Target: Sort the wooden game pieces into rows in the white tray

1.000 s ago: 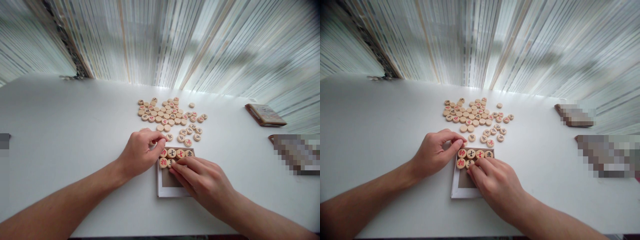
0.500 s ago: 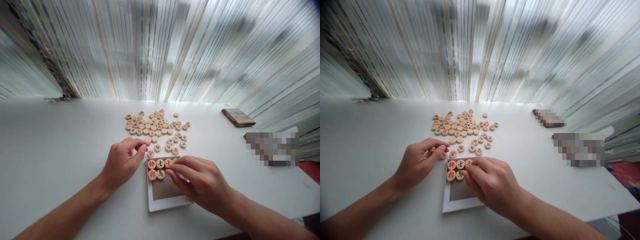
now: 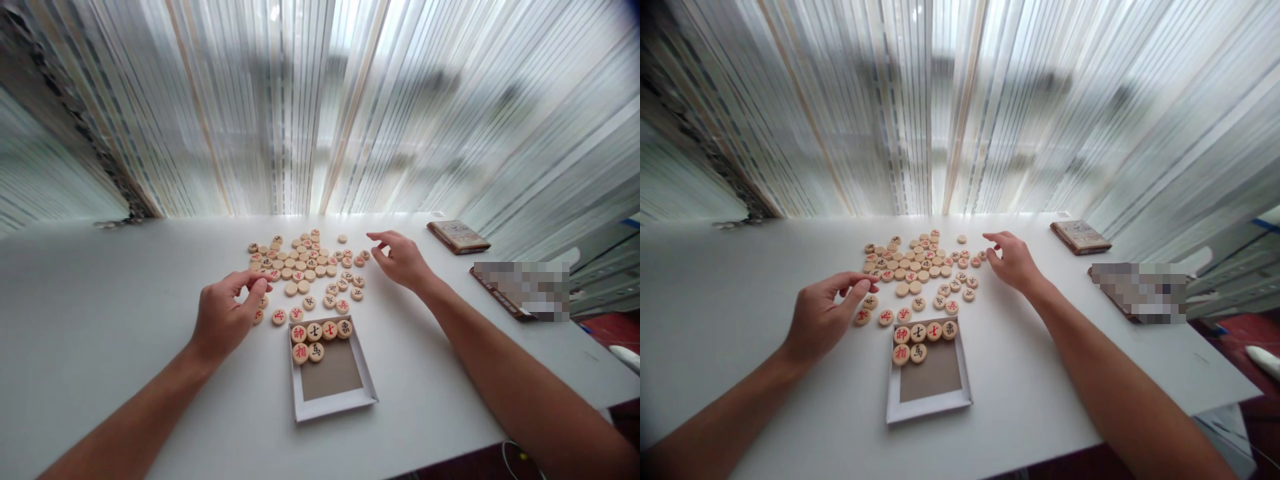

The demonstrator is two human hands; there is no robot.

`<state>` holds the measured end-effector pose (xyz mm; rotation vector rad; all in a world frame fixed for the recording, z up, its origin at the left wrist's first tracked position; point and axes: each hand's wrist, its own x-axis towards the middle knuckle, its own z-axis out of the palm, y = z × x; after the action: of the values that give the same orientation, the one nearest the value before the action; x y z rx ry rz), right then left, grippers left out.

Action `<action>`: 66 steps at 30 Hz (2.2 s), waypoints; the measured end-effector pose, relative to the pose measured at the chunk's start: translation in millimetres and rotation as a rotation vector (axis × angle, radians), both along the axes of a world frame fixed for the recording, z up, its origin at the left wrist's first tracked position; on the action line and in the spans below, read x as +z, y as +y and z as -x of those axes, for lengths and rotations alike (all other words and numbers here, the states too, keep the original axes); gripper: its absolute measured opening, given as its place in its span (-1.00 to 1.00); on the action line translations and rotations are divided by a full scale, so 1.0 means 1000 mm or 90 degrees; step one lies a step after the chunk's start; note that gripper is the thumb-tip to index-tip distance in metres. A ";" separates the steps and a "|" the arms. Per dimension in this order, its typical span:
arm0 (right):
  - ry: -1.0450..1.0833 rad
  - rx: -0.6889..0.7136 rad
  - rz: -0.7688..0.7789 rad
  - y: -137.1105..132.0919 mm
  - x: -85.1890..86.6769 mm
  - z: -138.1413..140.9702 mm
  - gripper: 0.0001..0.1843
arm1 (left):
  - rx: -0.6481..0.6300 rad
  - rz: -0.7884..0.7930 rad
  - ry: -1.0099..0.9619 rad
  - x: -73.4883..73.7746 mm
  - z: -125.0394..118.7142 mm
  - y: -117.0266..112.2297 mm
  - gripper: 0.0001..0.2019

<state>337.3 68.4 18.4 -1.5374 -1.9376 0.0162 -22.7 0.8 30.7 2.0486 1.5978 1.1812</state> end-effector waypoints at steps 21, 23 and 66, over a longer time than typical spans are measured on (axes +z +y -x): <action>0.192 0.022 0.155 -0.007 -0.014 -0.026 -0.74 | -0.026 0.000 0.008 -0.001 -0.007 -0.007 -0.75; 0.280 0.009 0.175 -0.010 -0.010 -0.018 -0.65 | -0.032 -0.003 0.000 0.001 -0.008 -0.008 -0.75; 0.874 0.288 0.461 -0.117 0.015 0.120 -0.75 | -0.295 0.287 -0.455 0.012 -0.038 -0.047 -0.82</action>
<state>217.5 -48.9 33.2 -0.8701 -1.0359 1.6305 15.0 -46.5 42.6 1.3689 0.8768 1.0718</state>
